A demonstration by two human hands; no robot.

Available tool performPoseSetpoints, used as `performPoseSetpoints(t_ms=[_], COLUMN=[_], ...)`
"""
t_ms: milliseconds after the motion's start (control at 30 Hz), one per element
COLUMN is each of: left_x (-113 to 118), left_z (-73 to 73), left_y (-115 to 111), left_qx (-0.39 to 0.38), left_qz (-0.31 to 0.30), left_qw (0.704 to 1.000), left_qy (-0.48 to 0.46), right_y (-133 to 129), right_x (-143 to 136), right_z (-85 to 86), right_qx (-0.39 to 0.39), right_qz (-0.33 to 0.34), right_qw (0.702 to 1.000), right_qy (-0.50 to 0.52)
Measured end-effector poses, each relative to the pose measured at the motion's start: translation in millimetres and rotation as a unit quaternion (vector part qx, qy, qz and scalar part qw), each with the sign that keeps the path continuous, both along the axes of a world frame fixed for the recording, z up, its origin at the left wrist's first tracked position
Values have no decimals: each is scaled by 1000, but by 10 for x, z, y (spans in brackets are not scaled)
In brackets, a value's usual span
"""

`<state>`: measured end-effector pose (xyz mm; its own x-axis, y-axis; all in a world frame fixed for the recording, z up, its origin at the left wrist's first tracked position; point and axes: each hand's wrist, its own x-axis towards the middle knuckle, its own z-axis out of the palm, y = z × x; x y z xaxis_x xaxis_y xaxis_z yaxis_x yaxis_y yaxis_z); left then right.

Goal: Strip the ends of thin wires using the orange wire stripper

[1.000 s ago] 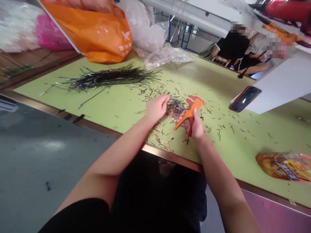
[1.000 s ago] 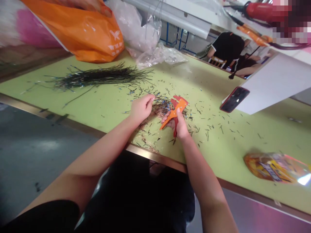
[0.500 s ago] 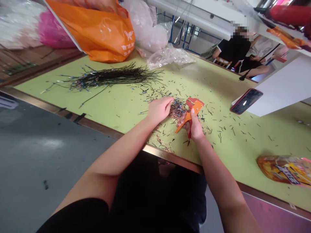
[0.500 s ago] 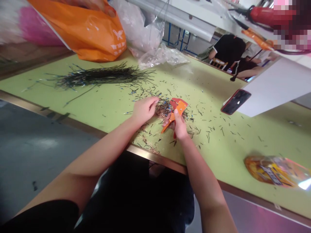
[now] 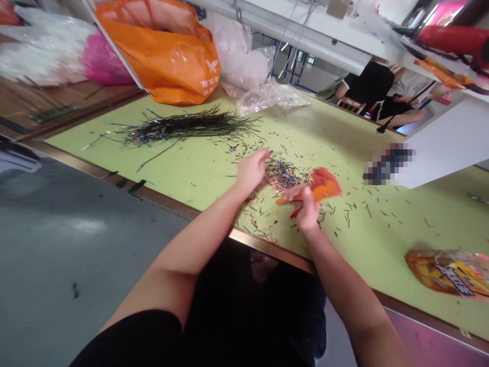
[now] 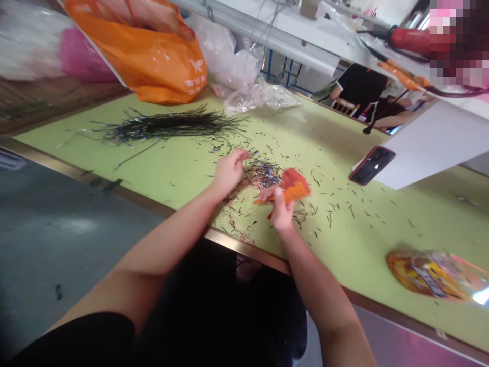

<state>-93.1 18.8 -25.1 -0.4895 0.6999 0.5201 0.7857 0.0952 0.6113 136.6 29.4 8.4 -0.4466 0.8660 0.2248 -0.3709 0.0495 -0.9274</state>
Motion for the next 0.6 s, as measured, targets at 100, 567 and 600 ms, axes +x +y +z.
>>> performPoseSetpoints(t_ms=[100,567,600], left_x=[-300,359,381], left_z=[-48,177,205], left_y=[-49,-210,-234], left_qx=[27,-18,-14], left_qz=[142,-43,-46], left_qw=[989,993,992], left_qy=[-35,107,113], right_y=[70,114,100], right_x=[124,-32,-34], right_z=[205,-111,-120], right_qx=[5,-94,-94], right_qz=[-123,47,48], right_qw=[986,994,994], right_qy=[115,15,6])
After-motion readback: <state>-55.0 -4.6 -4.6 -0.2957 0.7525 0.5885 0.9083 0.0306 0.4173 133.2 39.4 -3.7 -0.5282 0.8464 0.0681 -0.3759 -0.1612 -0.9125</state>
